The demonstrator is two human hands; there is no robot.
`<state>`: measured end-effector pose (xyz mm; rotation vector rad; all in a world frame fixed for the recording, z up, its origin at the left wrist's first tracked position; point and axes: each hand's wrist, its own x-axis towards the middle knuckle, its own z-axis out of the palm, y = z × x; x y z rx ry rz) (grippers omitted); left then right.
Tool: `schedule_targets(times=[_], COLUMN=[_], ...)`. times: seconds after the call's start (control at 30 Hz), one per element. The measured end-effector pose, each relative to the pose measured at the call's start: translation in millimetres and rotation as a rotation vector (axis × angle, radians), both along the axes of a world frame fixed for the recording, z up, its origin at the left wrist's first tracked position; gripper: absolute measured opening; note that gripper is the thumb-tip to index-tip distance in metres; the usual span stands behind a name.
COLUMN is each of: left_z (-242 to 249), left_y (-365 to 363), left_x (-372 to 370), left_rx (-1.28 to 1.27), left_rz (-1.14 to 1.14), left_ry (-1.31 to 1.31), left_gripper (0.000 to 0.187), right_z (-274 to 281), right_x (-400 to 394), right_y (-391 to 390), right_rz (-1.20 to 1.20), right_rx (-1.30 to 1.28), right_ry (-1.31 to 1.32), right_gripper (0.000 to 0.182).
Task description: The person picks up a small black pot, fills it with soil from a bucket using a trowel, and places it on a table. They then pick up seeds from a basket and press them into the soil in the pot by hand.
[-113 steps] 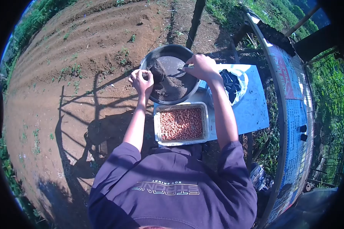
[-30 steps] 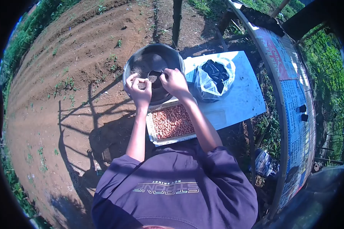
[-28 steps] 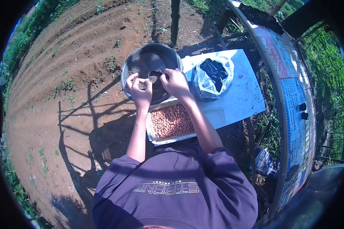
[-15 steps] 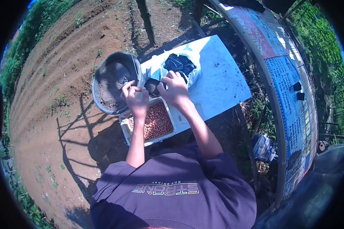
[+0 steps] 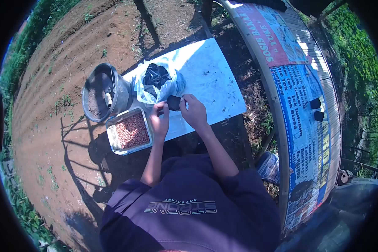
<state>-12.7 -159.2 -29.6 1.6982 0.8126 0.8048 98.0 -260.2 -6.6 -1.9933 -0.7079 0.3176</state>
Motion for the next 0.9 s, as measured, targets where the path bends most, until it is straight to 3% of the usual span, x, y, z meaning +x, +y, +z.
schedule_targets(times=[0.2,0.6,0.9], left_z=[-12.0,-53.6,-91.1], left_y=[-20.3,-27.8,-50.1], left_x=[8.9,39.3,113.6], left_rx=[0.028,-0.026,0.065], left_rz=[-0.013,-0.051,-0.068], left_ry=[0.040,0.107,0.182], left_gripper=[0.013,0.013,0.015], right_z=[-12.3,-60.1,-102.8], right_x=[7.7,24.5,96.2], right_y=[-25.5,-37.9,-52.3], right_rz=[0.011,-0.092,-0.214], right_rx=[-0.114,-0.307,-0.297], right_ry=[-0.578,-0.605,-0.527], right_gripper=[0.010,0.012,0.013])
